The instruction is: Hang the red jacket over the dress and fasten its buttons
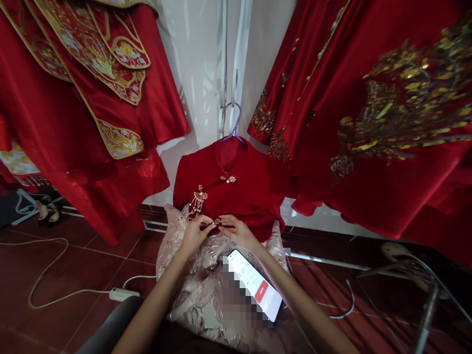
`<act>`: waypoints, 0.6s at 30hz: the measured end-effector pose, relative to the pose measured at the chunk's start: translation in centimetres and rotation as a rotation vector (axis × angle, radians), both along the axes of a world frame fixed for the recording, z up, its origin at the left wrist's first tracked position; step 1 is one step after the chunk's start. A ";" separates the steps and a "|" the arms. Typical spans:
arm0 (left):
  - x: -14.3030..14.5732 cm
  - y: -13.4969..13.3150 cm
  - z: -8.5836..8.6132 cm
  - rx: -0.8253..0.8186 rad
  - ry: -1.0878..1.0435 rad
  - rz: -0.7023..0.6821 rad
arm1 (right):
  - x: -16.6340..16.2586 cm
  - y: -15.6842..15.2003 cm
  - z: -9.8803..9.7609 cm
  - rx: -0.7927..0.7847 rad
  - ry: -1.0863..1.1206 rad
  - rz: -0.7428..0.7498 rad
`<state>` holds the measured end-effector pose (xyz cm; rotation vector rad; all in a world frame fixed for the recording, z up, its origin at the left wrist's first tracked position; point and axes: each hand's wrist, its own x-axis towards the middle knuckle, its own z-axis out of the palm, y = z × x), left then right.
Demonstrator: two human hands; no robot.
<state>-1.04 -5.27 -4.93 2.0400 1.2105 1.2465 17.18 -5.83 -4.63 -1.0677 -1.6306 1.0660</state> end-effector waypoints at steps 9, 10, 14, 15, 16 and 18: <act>0.3 -0.3 0.2 -0.137 -0.143 0.080 | -0.4 -0.4 0.8 -0.030 0.029 -0.001; 0.4 -0.4 0.3 -0.153 -0.166 0.090 | -0.4 -0.4 0.8 -0.028 0.026 0.006; 0.7 -0.8 1.6 -0.325 -0.265 -0.085 | -0.4 -0.8 1.2 0.027 -0.043 0.023; 0.8 -0.8 2.1 -0.386 -0.271 -0.171 | -0.5 -0.9 1.5 0.053 -0.077 0.008; 0.8 -0.6 2.5 -0.442 -0.283 -0.238 | -0.5 -1.0 1.8 0.078 -0.109 -0.017; 0.8 0.1 3.4 -0.513 -0.372 -0.255 | -0.5 -1.3 2.6 0.101 -0.141 -0.084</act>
